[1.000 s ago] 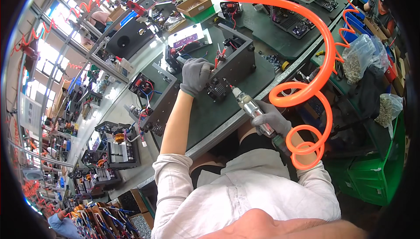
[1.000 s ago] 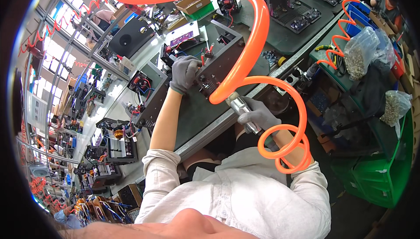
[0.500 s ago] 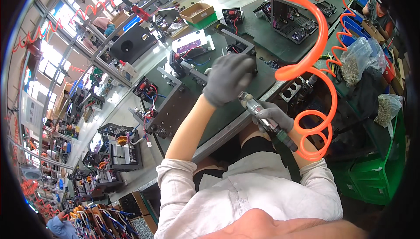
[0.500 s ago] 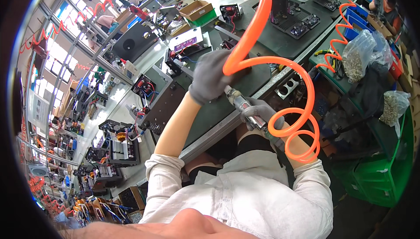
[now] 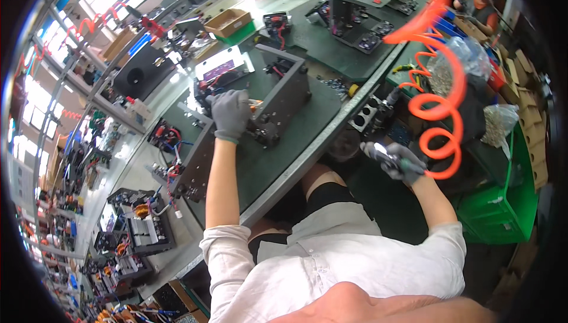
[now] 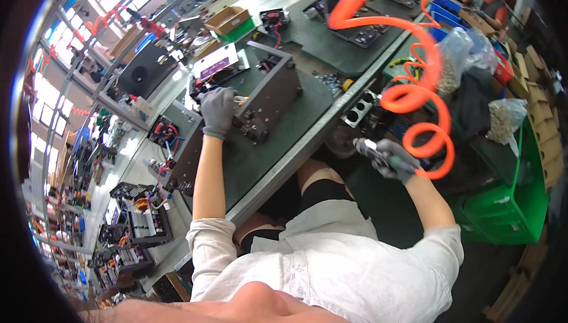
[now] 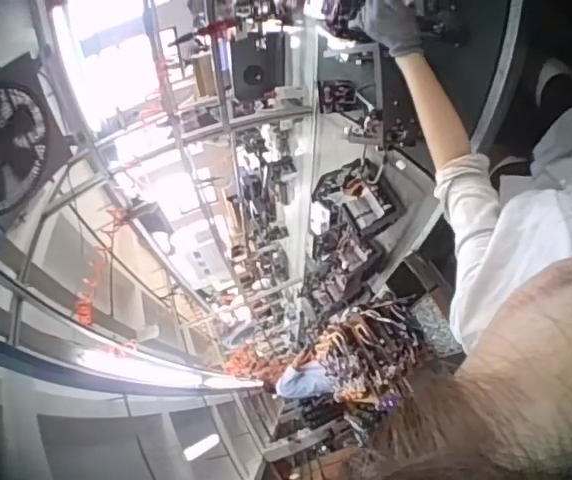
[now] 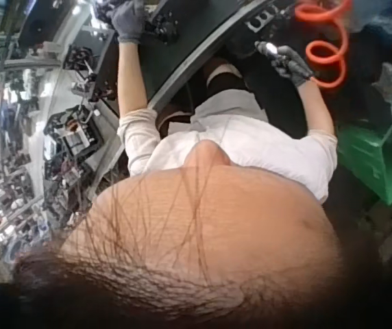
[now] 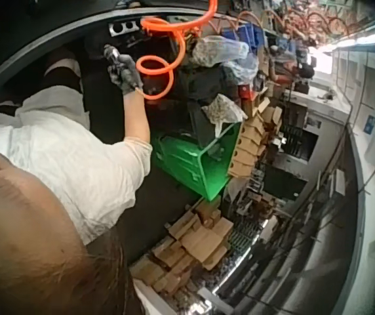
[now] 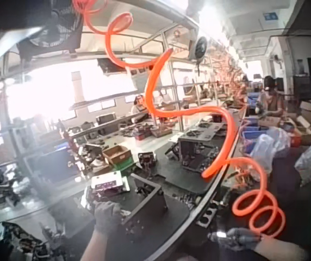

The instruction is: The person assembles electronic power supply units on a factory workbench. They use a pneumatic screwdriver to fasten screws into the metal chassis, install copper wire coils, and connect internal wiring. The person handles multiple units sequentially, moving them along the assembly line.

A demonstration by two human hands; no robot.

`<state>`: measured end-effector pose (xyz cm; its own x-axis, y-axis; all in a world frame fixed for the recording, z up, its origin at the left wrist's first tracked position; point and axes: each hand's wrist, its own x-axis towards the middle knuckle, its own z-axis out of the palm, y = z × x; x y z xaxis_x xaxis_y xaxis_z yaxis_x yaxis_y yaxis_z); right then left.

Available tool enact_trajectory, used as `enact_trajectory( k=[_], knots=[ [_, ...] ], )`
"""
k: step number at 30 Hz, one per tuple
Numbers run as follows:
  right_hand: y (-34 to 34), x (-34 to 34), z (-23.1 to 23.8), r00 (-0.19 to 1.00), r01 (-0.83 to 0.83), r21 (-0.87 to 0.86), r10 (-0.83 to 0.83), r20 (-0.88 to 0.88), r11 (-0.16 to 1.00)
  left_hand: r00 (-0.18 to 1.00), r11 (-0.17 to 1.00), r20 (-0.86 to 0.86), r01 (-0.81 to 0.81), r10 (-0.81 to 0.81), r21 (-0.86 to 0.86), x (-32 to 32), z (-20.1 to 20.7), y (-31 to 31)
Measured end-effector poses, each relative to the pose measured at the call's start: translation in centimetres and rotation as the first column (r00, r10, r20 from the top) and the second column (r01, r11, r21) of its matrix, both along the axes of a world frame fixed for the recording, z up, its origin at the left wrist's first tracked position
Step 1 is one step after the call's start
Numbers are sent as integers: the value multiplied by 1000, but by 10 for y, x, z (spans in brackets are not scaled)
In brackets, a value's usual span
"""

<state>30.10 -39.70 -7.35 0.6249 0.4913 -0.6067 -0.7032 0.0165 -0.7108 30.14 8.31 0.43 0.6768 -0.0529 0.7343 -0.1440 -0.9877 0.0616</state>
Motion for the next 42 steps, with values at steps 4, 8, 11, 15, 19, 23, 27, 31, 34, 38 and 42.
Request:
enact_trajectory(
  k=[4,8,11,15,19,23,27,31,34,38,42],
  knots=[
    [15,53,-42,991,-32,168,9,137,985,999,992,-43,2,-7,-122,-3,6,-5],
    [43,93,-71,991,-11,205,38,-127,979,998,991,-61,-33,25,-129,-2,6,-3],
    [56,65,-105,906,424,407,-386,-176,809,993,992,-52,-107,103,-67,2,-1,2],
    [120,-1,-112,829,545,168,-558,39,821,959,954,-36,-277,283,113,7,0,-48],
    [189,8,-7,529,604,269,-630,568,750,980,990,158,-111,124,-87,-25,-1,-99],
    [217,84,-8,432,647,558,-853,292,520,953,978,292,129,-77,-163,-64,-4,-108],
    [229,102,13,533,659,549,-834,141,514,931,980,364,106,-38,-169,-98,-16,-105],
    [252,104,-3,607,500,668,-773,183,551,949,980,310,109,-52,-167,-122,-23,-107],
    [251,110,14,789,470,646,-614,-3,601,961,979,273,92,-40,-182,-135,-27,-108],
    [256,134,55,662,472,664,-730,169,581,984,991,136,-105,116,-84,-152,-14,-72],
    [259,62,114,247,301,484,-557,793,822,923,911,202,-365,327,192,-176,48,-1]
  ],
)
